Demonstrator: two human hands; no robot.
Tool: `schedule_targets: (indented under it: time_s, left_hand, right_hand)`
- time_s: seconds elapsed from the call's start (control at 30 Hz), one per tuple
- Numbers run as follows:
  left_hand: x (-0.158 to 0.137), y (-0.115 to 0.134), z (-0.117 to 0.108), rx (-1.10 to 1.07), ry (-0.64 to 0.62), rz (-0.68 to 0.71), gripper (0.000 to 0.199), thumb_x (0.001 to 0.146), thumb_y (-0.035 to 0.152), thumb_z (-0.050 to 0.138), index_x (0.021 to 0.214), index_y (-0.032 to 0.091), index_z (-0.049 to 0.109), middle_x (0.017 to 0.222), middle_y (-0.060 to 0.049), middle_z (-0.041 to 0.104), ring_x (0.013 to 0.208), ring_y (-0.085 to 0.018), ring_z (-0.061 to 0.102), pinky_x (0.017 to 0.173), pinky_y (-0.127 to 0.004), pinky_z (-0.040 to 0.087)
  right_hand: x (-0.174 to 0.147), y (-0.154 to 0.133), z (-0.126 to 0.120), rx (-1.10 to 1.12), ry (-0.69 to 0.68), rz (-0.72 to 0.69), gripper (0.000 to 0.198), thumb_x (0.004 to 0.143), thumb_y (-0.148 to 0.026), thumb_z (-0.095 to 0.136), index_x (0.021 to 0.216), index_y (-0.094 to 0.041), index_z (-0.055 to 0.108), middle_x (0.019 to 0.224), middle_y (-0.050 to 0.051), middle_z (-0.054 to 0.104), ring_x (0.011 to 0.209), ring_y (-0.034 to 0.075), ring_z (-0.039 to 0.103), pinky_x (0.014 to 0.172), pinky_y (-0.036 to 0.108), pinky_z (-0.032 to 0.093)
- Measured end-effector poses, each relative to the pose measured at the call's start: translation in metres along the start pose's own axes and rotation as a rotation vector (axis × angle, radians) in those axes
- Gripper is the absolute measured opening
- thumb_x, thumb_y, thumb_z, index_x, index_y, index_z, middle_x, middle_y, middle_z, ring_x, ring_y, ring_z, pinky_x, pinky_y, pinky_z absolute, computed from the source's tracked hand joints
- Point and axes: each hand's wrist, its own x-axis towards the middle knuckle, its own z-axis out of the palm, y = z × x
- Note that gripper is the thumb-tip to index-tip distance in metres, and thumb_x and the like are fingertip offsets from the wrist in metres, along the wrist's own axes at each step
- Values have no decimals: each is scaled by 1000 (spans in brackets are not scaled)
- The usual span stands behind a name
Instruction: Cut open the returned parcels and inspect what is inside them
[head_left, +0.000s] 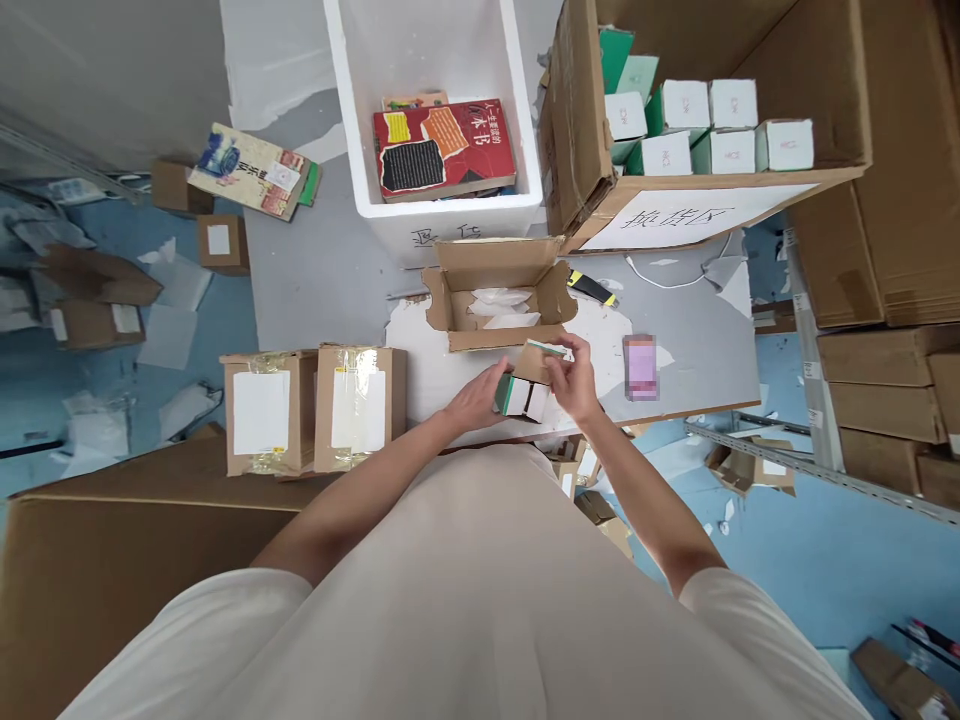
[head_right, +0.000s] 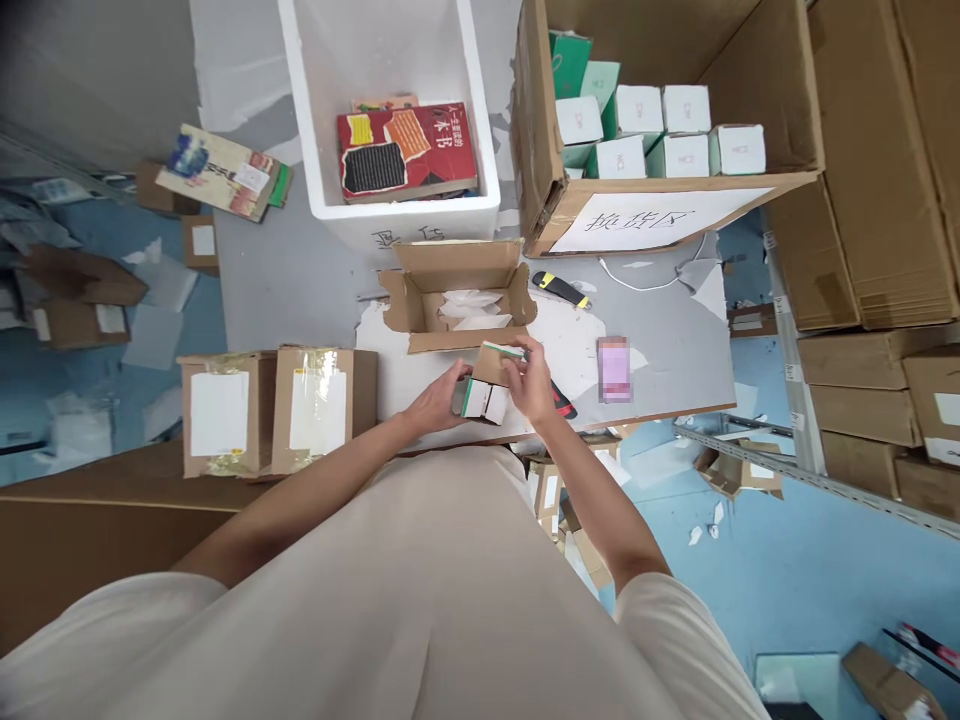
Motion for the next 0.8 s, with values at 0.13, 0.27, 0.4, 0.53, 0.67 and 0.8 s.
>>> schedule_targets:
  time_s: [0.13, 0.27, 0.4, 0.53, 0.67, 0.8]
  left_hand:
    - [4, 4, -10, 91, -78, 21, 96, 69, 45, 75, 148, 20, 25, 137, -20, 45, 127, -36, 48, 101, -50, 45]
    - [9, 14, -22, 35, -113, -7, 118, 55, 60, 80, 149, 18, 23, 137, -20, 46, 125, -38, 48, 102, -52, 43]
    - [11, 30, -23, -78, -53, -72, 109, 61, 63, 75, 147, 17, 27, 139, -18, 46, 129, -36, 45, 105, -51, 41]
    - [15, 43, -18, -119, 51, -211, 89, 69, 48, 75, 143, 19, 35, 138, -16, 49, 127, -32, 48, 102, -48, 46]
    - [18, 47, -21, -181, 70, -275, 92, 62, 45, 80, 140, 20, 39, 137, -14, 51, 122, -32, 53, 92, -44, 52]
    - [19, 49, -24, -184, 55, -286, 95, 59, 39, 81, 141, 19, 37, 136, -14, 52, 120, -32, 54, 98, -46, 49]
  right_hand:
    - [-5, -3, -1, -35, 112, 53, 44, 96, -41, 37, 133, -22, 51, 129, 16, 46, 111, 28, 55, 90, 47, 53]
    - [-33, -17, -11, -171, 133, -24, 40, 94, -39, 43, 129, -24, 56, 122, 16, 50, 107, 28, 55, 91, 47, 51]
    - [-48, -34, -3, -159, 74, -31, 40, 92, -41, 49, 126, -23, 57, 112, 14, 52, 101, 26, 56, 85, 42, 54]
    - [-44, -42, 7, -137, 73, 70, 36, 91, -39, 49, 122, -23, 59, 114, 14, 49, 89, 24, 58, 69, 38, 56]
    - [-38, -43, 4, -159, 49, 149, 34, 89, -45, 52, 110, -20, 61, 111, 13, 51, 82, 22, 60, 63, 36, 52]
    - [-31, -50, 0, -152, 38, 254, 33, 87, -49, 53, 103, -21, 57, 108, 9, 53, 78, 20, 61, 67, 34, 50]
